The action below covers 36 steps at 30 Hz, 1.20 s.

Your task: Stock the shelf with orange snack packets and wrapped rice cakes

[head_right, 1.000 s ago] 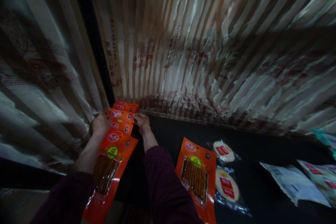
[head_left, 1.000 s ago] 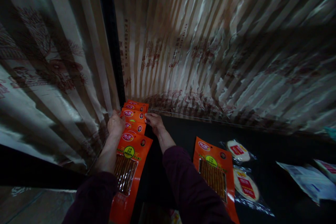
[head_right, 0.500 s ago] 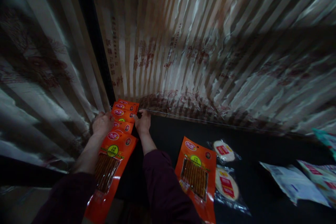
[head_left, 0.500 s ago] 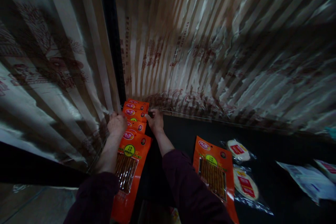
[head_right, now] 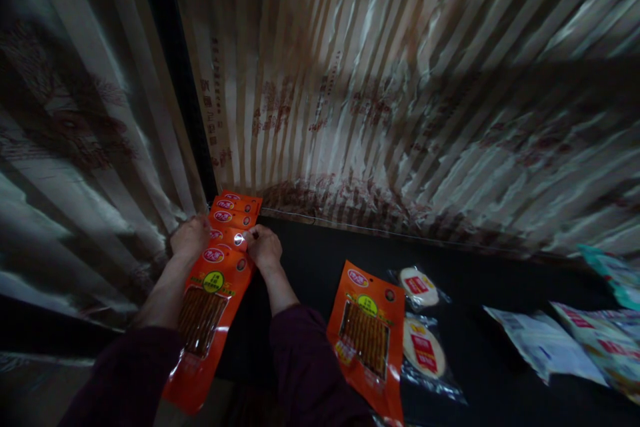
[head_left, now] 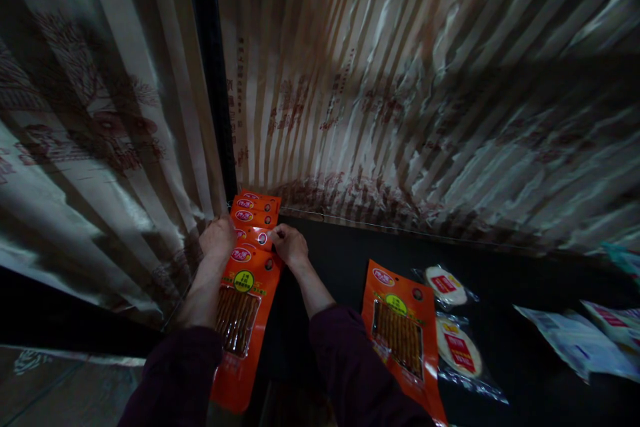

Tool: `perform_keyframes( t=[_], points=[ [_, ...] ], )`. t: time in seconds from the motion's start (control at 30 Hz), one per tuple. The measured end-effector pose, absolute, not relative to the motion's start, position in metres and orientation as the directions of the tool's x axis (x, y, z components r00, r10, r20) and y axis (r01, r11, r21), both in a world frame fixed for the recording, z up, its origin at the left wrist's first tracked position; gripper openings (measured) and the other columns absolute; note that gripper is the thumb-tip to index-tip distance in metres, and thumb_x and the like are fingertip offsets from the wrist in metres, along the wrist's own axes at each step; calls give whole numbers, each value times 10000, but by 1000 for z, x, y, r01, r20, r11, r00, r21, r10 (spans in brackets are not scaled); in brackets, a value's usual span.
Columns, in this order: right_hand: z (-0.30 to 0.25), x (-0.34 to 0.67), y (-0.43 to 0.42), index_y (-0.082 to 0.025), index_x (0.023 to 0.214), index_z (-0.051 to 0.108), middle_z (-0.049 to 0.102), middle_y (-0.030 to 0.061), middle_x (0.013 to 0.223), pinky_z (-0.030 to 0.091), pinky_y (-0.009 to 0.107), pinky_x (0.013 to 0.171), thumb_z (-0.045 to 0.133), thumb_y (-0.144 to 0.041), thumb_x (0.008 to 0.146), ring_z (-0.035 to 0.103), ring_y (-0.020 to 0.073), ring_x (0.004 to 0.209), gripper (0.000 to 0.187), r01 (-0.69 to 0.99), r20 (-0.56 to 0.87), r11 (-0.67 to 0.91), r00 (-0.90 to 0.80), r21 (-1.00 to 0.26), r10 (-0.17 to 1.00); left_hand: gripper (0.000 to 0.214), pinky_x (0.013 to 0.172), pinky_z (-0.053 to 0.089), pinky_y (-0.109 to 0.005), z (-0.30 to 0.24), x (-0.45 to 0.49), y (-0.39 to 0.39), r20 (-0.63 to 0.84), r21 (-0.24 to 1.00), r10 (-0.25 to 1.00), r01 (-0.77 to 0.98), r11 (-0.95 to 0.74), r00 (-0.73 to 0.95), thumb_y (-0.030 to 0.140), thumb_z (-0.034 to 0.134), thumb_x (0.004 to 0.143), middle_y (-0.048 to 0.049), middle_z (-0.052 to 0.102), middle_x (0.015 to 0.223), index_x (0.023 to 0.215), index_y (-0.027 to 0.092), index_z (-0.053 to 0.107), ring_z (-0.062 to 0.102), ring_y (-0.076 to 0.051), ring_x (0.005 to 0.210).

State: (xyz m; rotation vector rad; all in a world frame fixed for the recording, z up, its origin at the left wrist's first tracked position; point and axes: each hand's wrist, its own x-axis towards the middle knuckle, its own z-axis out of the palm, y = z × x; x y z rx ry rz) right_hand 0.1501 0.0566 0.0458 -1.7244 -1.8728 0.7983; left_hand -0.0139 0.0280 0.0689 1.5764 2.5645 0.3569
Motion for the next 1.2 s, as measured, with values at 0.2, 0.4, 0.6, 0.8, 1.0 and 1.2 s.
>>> perform_keyframes(
  t=[0.2,0.4,0.6,0.8,1.0,1.2],
  points=[
    [45,144,61,-239,816,667,704,8,842,392,226,624,525,-364,867,625,146,763,196,772,-38,34,-74,-635,997,257,714,479,-301,63,-13,30,104,325,880,852,410,-464,231,387,882,-105,659,1047,1012,199,607,655,-210,883],
    [46,141,64,-230,869,669,708,24,878,409,237,678,484,-387,891,635,158,811,244,788,-29,16,-42,-615,999,242,729,475,-300,59,-11,37,158,330,870,855,400,-468,264,411,885,-94,648,1052,1036,206,592,655,-209,858],
    [39,139,66,-245,902,660,704,22,904,410,243,686,490,-385,884,633,160,823,222,788,-63,-23,-20,-615,998,295,759,486,-310,59,-9,35,186,339,889,876,342,-419,289,416,882,-112,595,1121,1112,191,574,646,-207,854],
    [35,149,60,-235,942,650,703,36,897,411,239,668,465,-429,891,631,163,834,274,758,-39,-2,-31,-652,999,342,861,459,-305,61,-14,20,155,283,953,936,209,-259,222,352,890,-93,622,1096,1092,203,627,593,-214,1002],
    [31,165,43,-234,807,687,717,34,807,383,244,586,481,-463,854,641,168,744,311,701,-157,-59,-76,-711,985,375,974,394,-366,57,-13,1,150,225,968,961,163,-200,235,365,888,-120,611,1189,1158,176,619,543,-244,1085],
    [22,165,45,-195,746,695,707,10,725,410,215,569,599,-285,750,629,135,655,131,487,-210,-124,-126,-864,970,396,921,421,-373,54,-4,-20,115,241,949,935,260,-294,212,383,875,-135,589,1217,1217,165,577,522,-261,1106]
  ],
)
